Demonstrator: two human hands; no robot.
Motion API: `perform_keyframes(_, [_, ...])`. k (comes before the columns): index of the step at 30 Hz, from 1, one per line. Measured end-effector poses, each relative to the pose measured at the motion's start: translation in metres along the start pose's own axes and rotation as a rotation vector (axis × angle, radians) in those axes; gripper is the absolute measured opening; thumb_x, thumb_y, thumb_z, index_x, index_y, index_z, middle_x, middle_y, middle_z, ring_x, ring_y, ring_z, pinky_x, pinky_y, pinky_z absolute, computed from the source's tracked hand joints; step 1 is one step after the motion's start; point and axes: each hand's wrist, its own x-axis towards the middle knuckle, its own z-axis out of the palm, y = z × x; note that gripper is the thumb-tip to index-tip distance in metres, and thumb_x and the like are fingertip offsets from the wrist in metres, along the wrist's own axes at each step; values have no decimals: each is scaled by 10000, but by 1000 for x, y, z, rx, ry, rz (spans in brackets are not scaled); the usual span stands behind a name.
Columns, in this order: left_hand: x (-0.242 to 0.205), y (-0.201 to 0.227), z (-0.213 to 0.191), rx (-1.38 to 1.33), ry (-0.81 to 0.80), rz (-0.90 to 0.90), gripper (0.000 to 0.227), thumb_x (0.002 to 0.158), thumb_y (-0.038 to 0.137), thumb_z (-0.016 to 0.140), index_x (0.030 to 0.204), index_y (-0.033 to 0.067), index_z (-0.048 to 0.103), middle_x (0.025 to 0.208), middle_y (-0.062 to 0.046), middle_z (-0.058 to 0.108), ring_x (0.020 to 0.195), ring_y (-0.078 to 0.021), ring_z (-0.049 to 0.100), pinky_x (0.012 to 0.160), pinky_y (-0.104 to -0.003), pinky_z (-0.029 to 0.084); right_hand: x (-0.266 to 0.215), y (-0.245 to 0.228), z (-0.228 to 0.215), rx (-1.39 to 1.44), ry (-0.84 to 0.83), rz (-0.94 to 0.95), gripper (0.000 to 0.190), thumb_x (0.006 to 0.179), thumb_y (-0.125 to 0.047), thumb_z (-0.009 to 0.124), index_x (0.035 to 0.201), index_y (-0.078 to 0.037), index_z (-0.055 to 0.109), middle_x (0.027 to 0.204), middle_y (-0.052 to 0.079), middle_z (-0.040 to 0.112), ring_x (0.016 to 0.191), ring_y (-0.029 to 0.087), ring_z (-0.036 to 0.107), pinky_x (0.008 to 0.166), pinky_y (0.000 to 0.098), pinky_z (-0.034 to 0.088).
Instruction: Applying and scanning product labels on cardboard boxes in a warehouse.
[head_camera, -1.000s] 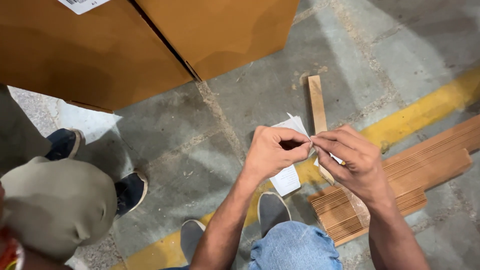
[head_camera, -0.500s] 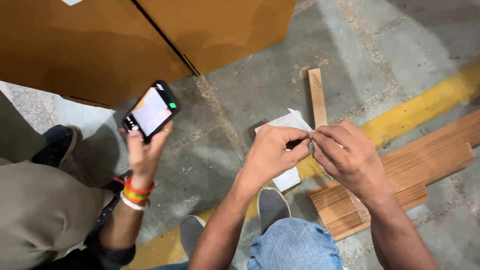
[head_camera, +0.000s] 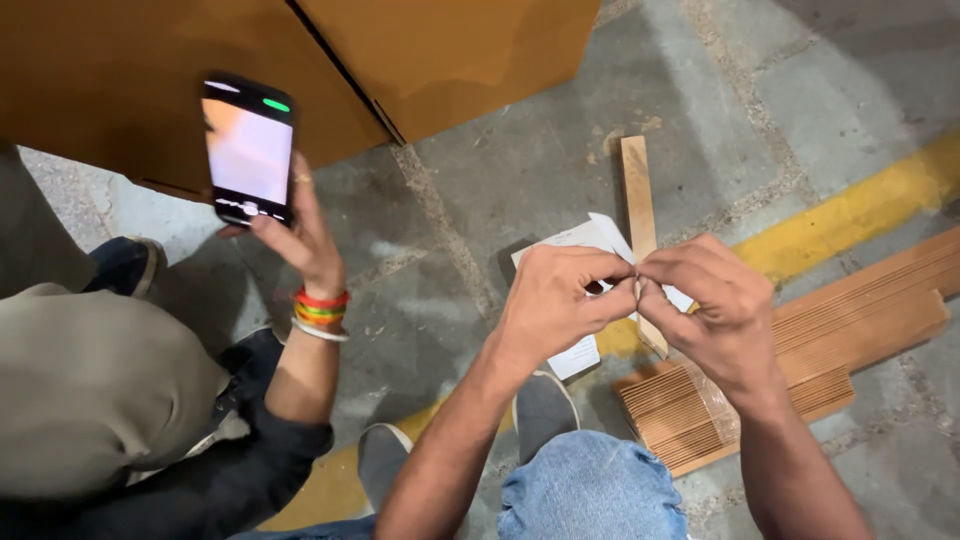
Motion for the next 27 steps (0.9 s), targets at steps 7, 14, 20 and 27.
perform_keyframes(7, [-5, -3, 6, 31, -1, 70, 133, 870, 176, 723, 916, 56, 757, 745, -89, 697, 617, -197, 671, 586, -312, 514, -8, 6, 0, 83, 18, 70, 130, 822, 23, 761, 946, 13, 723, 944, 94, 738, 874, 206, 697, 789, 306, 551])
perform_keyframes(14, [-6, -5, 5, 11, 1, 52, 131, 905, 181, 712, 950, 62, 744, 775, -92, 706, 640, -217, 684, 597, -325, 530, -8, 6, -6, 99, -20, 4, 178, 841, 38, 754, 1017, 32, 726, 992, 104, 740, 870, 205, 704, 779, 301, 558])
perform_keyframes(20, [-6, -10, 11, 210, -34, 212, 103, 903, 161, 721, 935, 70, 686, 809, -101, 680, 762, -303, 667, 668, -415, 522, -6, 8, -14, -73, -80, -90, 221, 801, 17, 785, 1016, 20, 731, 1001, 112, 736, 884, 253, 697, 772, 337, 564])
perform_keyframes(27, [-7, -12, 12, 299, -46, 243, 122, 880, 126, 718, 850, 61, 619, 787, -92, 649, 770, -300, 653, 675, -426, 515, -6, 7, -15, -225, -163, -174, 235, 782, -25, 799, 1002, 6, 722, 978, 95, 724, 871, 260, 668, 785, 370, 554])
